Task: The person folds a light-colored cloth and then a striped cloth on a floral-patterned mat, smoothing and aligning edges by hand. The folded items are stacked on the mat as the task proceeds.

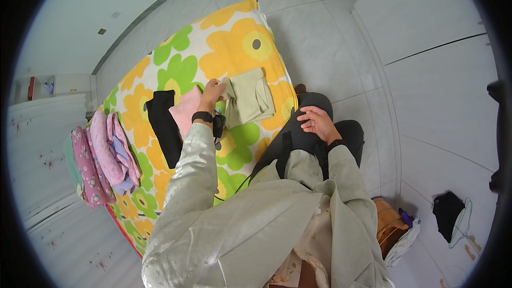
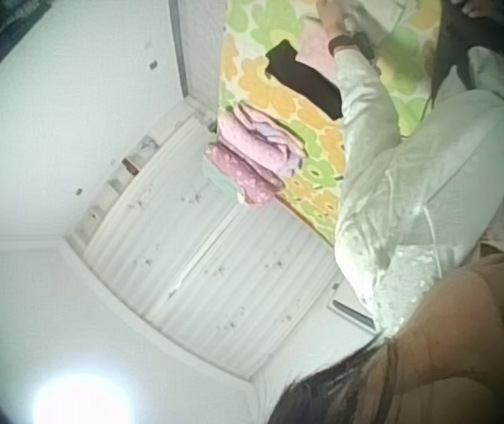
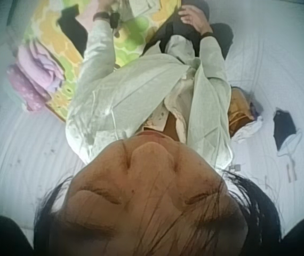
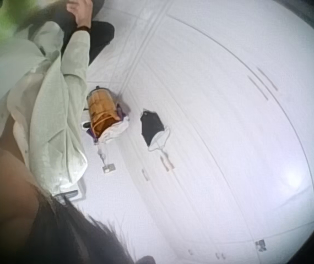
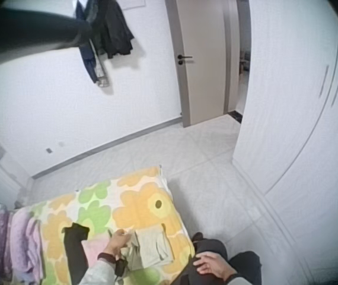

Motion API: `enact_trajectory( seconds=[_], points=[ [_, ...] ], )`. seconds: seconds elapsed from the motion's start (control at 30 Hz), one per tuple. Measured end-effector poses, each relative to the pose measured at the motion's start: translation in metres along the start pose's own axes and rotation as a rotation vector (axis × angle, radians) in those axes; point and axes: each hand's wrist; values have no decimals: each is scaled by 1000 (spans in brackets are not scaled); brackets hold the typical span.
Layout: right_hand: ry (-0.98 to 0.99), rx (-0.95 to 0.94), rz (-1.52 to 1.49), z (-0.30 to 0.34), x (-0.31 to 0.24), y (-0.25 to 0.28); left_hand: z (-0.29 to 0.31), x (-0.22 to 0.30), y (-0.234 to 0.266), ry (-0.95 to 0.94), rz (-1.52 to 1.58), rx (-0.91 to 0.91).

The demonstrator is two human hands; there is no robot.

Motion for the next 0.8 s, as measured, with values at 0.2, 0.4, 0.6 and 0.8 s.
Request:
enact_trajectory(
  seconds=[0.2, 0.4, 0.6, 0.8],
  points=[
    [1, 7, -1, 1, 1, 0, 4, 5, -30, -228, 577, -429],
    [-4, 1, 2, 0, 1, 1, -27, -42, -18, -310, 104, 400],
    [-21, 0, 9, 0, -1, 0, 23, -76, -27, -823, -703, 380],
    [-22, 9, 18, 0, -1, -1, 73, -86, -60, -816, -1124, 146]
  ],
)
Point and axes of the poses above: each hand's wrist, its own z-axis away from the middle knuckle, its own y-axis out of the back of the hand, x = y × z, and after that the axes turned 8 degrees about y, right-handed
